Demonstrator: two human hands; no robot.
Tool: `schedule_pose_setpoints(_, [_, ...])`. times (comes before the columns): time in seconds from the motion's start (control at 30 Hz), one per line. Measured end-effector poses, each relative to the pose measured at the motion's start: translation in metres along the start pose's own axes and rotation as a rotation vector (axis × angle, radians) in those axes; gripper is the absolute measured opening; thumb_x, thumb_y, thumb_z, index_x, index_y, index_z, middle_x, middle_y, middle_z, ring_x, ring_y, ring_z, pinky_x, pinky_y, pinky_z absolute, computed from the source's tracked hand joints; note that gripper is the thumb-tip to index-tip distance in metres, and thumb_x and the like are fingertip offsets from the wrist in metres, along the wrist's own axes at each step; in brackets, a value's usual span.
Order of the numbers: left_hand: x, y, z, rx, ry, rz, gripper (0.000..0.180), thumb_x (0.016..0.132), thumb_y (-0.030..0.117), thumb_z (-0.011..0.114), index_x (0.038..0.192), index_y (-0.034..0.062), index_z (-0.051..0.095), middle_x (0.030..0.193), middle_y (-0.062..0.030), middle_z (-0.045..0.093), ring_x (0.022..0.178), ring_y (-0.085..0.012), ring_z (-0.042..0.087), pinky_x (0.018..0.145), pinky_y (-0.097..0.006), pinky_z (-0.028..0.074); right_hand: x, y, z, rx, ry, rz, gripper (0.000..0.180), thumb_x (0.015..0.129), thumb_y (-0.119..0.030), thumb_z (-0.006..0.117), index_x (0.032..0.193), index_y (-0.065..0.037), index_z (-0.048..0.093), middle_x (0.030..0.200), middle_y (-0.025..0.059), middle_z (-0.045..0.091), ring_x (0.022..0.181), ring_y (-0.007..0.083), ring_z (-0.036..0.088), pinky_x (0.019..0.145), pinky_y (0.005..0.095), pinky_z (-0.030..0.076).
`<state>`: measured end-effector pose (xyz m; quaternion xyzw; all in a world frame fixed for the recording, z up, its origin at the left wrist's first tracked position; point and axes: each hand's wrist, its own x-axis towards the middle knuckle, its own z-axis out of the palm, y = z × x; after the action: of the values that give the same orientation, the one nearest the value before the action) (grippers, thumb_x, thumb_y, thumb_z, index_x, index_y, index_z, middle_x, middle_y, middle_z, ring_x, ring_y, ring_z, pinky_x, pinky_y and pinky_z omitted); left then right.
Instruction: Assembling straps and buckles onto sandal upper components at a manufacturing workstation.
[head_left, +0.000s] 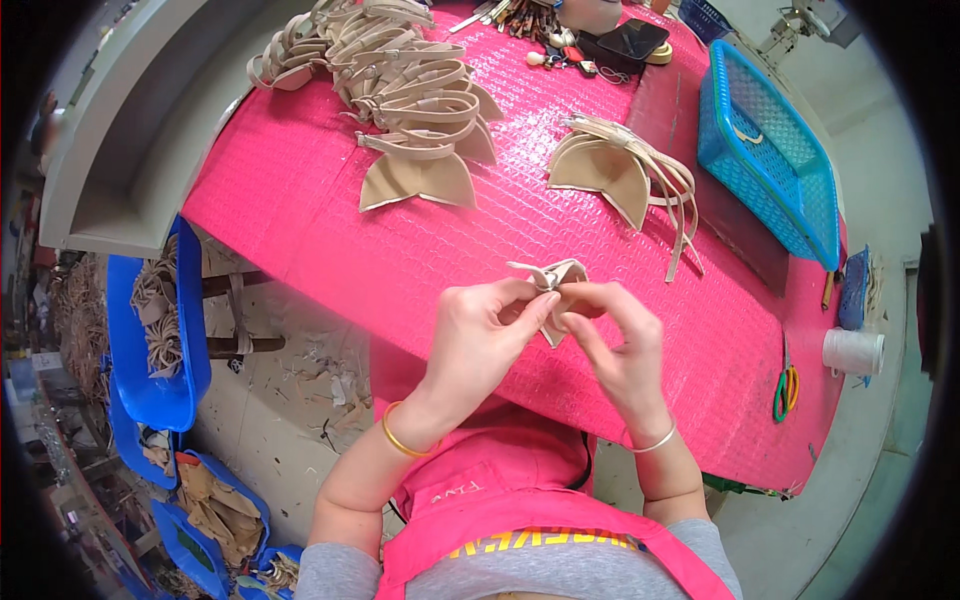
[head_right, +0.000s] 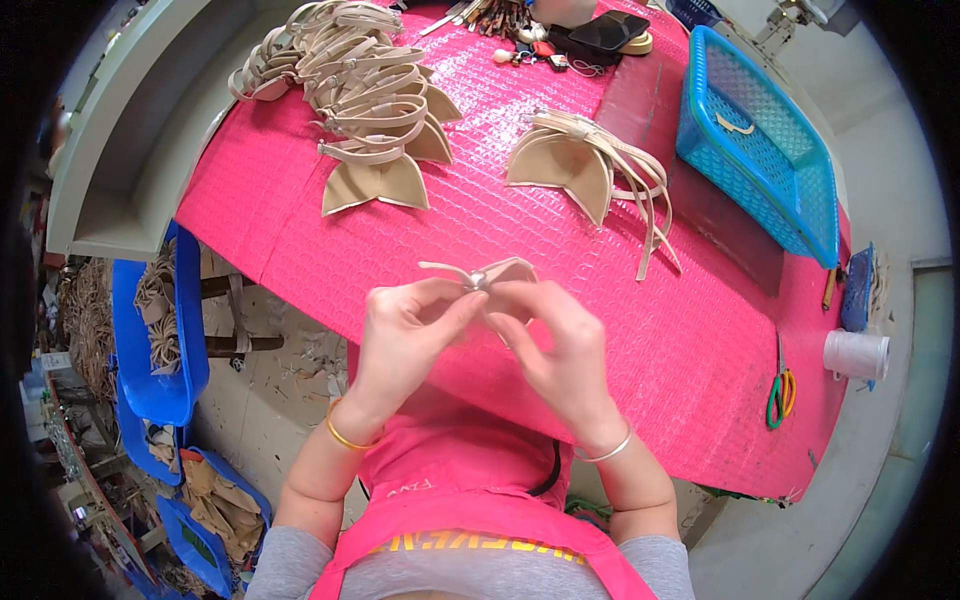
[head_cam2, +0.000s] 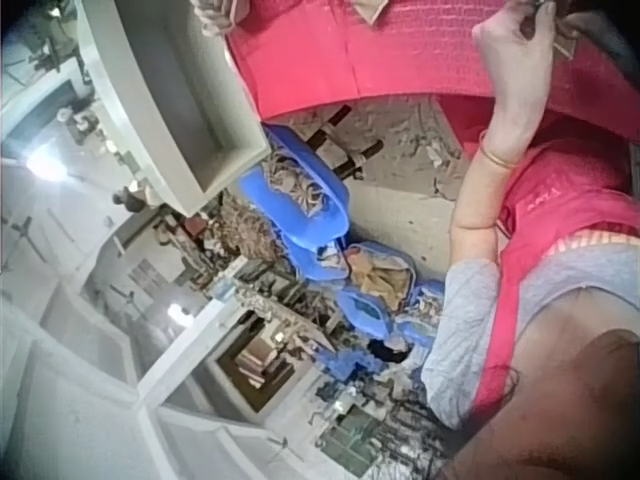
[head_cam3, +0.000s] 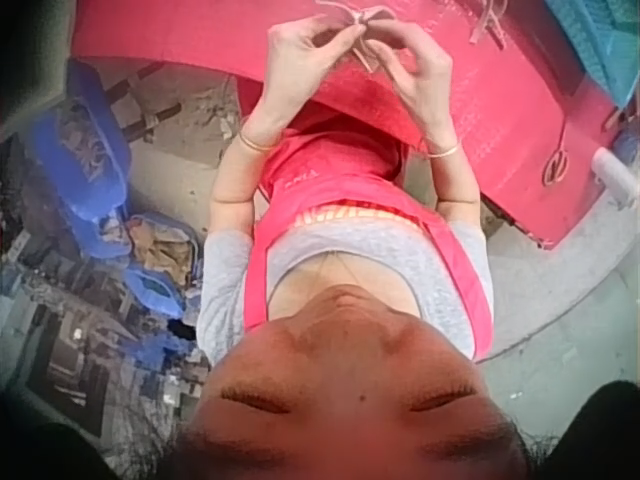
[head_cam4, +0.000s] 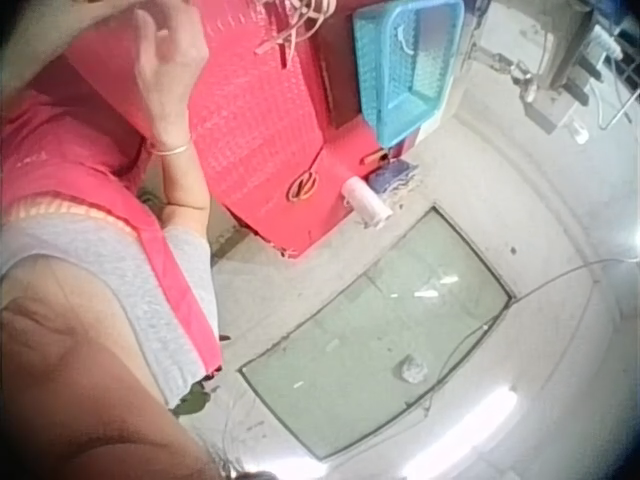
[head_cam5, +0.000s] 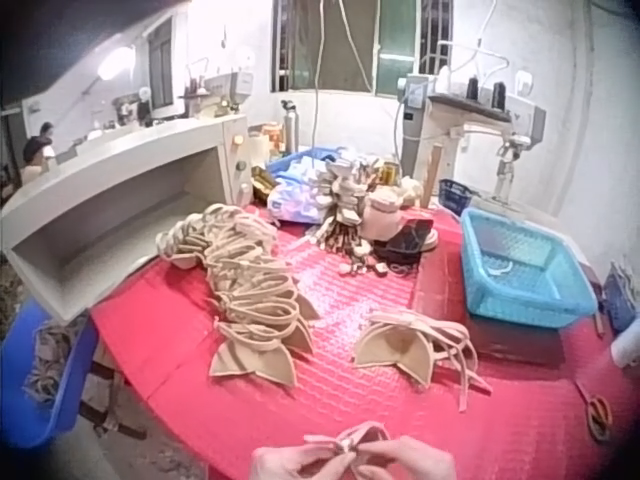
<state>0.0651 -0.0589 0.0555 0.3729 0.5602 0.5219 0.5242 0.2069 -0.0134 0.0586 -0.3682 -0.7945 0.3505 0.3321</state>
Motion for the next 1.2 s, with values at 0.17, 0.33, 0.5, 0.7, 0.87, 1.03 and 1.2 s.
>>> schedule_pose_setpoints(0.17, [-0.001,0.027,0.006,0.709,0.055,0.444,0.009,0.072,0.007,0.060,0.076,-0.0002,0.058,0.066,-0.0144,0.058,0.054,-0.0209,0.057,0.049,-0.030,0.044,0.026,-0.017,-0.018,0.036,0.056,-0.017,0.014,0.068,0.001,0.062,0.081,-0.004,0.061,0.069,0.0076,0.055,0.058,0.0188,0.054,0.053,0.0269,0.044])
schedule_pose_setpoints(0.33, [0.000,0.001,0.002,-0.390,-0.201,-0.116,0.013,0.084,0.012,0.049,0.086,0.0003,0.054,0.074,-0.0073,0.060,0.059,-0.0135,0.057,0.053,-0.028,0.045,0.026,-0.014,-0.018,0.006,0.021,-0.210,0.018,0.066,0.004,0.061,0.081,-0.005,0.062,0.070,0.0070,0.057,0.062,0.0185,0.057,0.053,0.0272,0.046])
schedule_pose_setpoints(0.5, [-0.003,-0.008,0.013,-0.488,-0.178,-0.081,0.024,0.088,0.009,0.041,0.105,-0.0026,0.053,0.077,-0.0011,0.057,0.059,-0.0037,0.044,0.063,-0.019,0.045,0.011,-0.004,-0.016,0.095,0.063,-0.228,0.032,0.059,0.005,0.066,0.088,-0.004,0.058,0.079,0.0100,0.057,0.064,0.0193,0.057,0.053,0.0279,0.046])
schedule_pose_setpoints(0.7, [-0.005,-0.011,0.010,-0.552,-0.218,-0.091,0.026,0.087,0.009,0.043,0.109,-0.0028,0.052,0.088,-0.0056,0.060,0.074,-0.0083,0.054,0.069,-0.023,0.047,0.011,0.003,-0.023,-0.083,-0.012,-0.456,0.029,0.058,0.000,0.065,0.086,-0.003,0.059,0.075,0.0069,0.057,0.059,0.0171,0.055,0.053,0.0276,0.045])
schedule_pose_setpoints(0.87, [-0.006,-0.007,0.011,-0.624,-0.084,-0.111,0.030,0.084,0.017,0.049,0.105,-0.0047,0.054,0.099,-0.0150,0.059,0.093,-0.0212,0.057,0.079,-0.031,0.047,0.002,0.008,-0.015,-0.306,-0.039,-0.691,0.029,0.056,-0.007,0.064,0.085,-0.006,0.062,0.076,0.0040,0.059,0.061,0.0150,0.056,0.055,0.0280,0.045])
schedule_pose_setpoints(1.03, [-0.004,-0.011,0.008,-0.645,-0.068,-0.126,0.029,0.084,0.015,0.049,0.105,-0.0050,0.054,0.098,-0.0152,0.059,0.092,-0.0219,0.058,0.080,-0.031,0.046,0.000,0.008,-0.012,-0.279,-0.041,-0.647,0.026,0.059,-0.008,0.064,0.085,-0.007,0.062,0.078,0.0046,0.060,0.065,0.0153,0.057,0.057,0.0284,0.046])
schedule_pose_setpoints(1.2, [-0.004,-0.013,0.009,-0.657,-0.040,-0.116,0.027,0.084,0.012,0.049,0.104,-0.0057,0.054,0.097,-0.0169,0.059,0.091,-0.0229,0.058,0.082,-0.032,0.046,0.000,0.006,-0.009,-0.314,-0.070,-0.682,0.023,0.061,-0.010,0.063,0.084,-0.007,0.062,0.078,0.0039,0.060,0.069,0.0159,0.057,0.063,0.0298,0.046])
